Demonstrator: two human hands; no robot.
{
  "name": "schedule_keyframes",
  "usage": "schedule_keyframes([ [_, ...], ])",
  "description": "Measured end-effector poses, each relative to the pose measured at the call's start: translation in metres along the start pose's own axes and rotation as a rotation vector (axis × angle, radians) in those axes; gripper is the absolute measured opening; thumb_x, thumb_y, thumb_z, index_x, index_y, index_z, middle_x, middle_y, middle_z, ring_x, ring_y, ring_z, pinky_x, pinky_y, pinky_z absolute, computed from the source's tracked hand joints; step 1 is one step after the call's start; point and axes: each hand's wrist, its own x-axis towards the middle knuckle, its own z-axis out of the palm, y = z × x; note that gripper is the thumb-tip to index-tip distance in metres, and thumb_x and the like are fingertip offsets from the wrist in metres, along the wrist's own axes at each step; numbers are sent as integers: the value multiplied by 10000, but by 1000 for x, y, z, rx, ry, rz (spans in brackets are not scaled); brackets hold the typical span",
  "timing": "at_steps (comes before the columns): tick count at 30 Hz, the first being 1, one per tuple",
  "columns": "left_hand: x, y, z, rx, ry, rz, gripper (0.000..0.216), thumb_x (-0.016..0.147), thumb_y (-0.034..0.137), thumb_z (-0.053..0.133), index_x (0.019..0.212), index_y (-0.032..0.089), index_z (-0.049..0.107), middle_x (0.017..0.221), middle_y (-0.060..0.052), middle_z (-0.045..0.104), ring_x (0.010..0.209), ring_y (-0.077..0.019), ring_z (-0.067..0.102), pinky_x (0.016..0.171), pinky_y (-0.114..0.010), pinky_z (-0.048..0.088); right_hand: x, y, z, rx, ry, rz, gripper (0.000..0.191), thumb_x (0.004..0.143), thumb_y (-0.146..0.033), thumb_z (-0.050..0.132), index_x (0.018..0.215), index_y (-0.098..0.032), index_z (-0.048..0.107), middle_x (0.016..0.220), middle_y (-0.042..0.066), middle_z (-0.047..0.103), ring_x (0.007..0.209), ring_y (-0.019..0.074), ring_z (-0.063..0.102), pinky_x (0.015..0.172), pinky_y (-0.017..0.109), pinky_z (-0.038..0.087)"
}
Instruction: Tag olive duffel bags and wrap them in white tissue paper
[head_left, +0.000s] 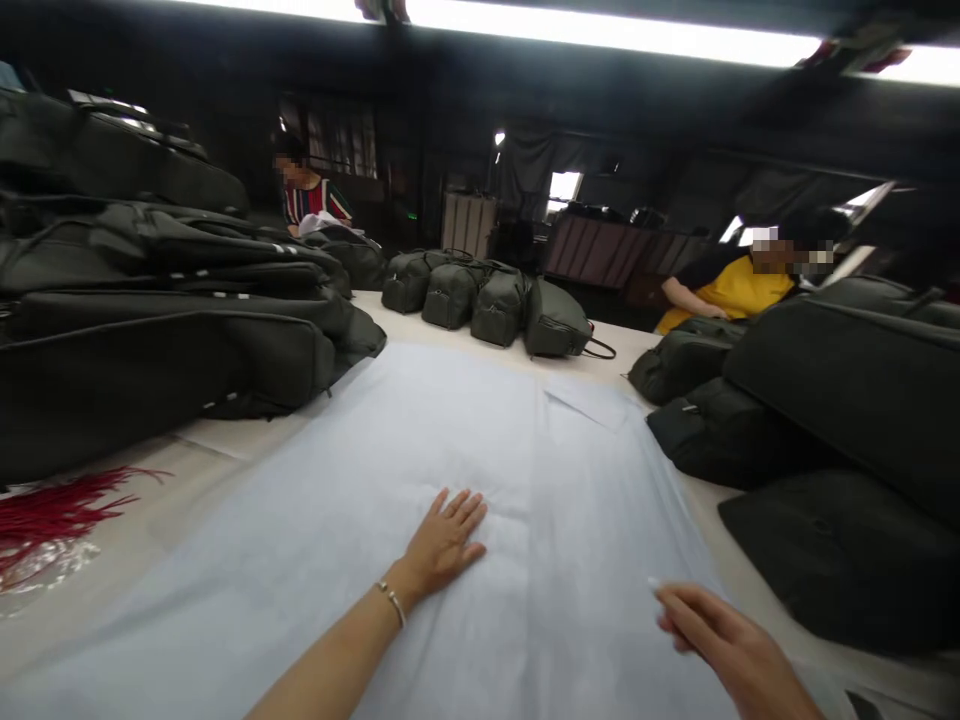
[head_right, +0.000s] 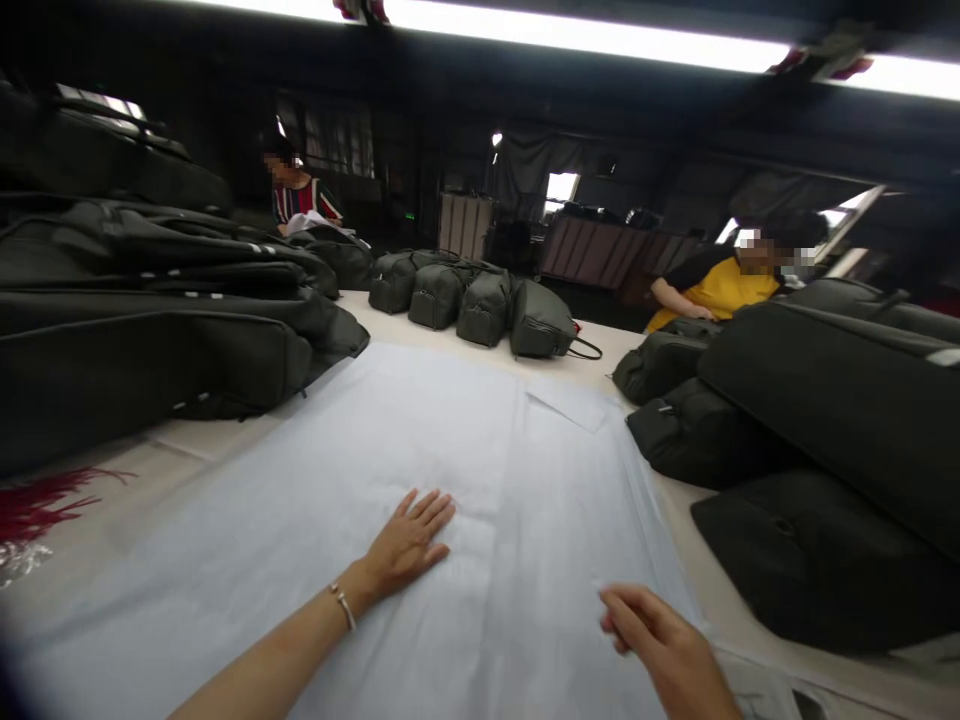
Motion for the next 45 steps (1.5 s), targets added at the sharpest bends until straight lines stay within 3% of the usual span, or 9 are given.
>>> schedule_keyframes([
  [4,-4,0,1,-114,13,5,607,977,550,396,1513,294,272,1563,-15,350,1452,-234,286,1206,-493,169,98,-89,94,42,-309,-157,500,763,-440,644,1177,-163,596,713,18,692,649,174,602,679,310,501],
  [7,-5,-2,3,-191,19,-4,621,972,556,406,1519,301,261,1569,-22,333,1462,-249,262,1218,-510,144,168,-119,143,49,-336,-176,524,769,-315,629,1242,-142,480,670,-8,677,585,142,577,636,286,484],
  [12,-2,-6,10,-227,-6,13,675,958,583,419,1534,296,217,1577,-34,298,1457,-287,271,1210,-551,172,254,-113,183,-68,-364,-126,128,804,-219,633,848,-178,520,646,12,670,537,105,561,572,236,465],
  [21,2,-17,39,-49,55,115,773,941,631,412,1552,244,138,1541,-60,364,1408,-303,365,1179,-522,257,319,-77,221,-544,-395,41,225,837,-319,711,725,-154,606,565,-38,582,476,102,517,516,246,444],
  [27,2,-15,38,-92,43,104,776,942,616,425,1554,250,120,1546,-68,346,1416,-314,348,1183,-552,241,332,-68,205,-714,-304,48,434,592,-543,839,609,-166,623,491,55,586,562,243,620,552,325,442],
  [33,1,-12,24,-164,-28,57,722,954,598,413,1546,258,177,1567,-57,302,1450,-310,281,1203,-559,194,303,-66,190,-668,-38,-94,686,900,-683,381,1049,-75,660,972,238,696,937,357,657,778,455,504],
  [37,0,-9,19,-176,-32,43,721,951,595,425,1545,274,172,1573,-43,291,1454,-305,273,1202,-570,194,258,-44,222,-673,-8,-392,556,991,-463,284,1447,-164,393,1523,139,388,1439,282,268,1155,490,227],
  [41,-2,-5,11,-213,-23,4,690,966,559,429,1544,298,159,1587,-29,274,1474,-273,224,1227,-546,120,237,-27,245,-698,-187,-465,606,955,-438,389,1468,-114,376,1551,160,331,1466,315,197,1178,577,124],
  [45,-3,0,1,-252,-59,-27,650,976,592,365,1532,288,218,1588,-32,291,1483,-254,198,1226,-543,68,210,-40,214,-633,-122,-442,663,1005,-484,179,1529,-79,202,1601,173,183,1486,297,97,1180,584,121],
])
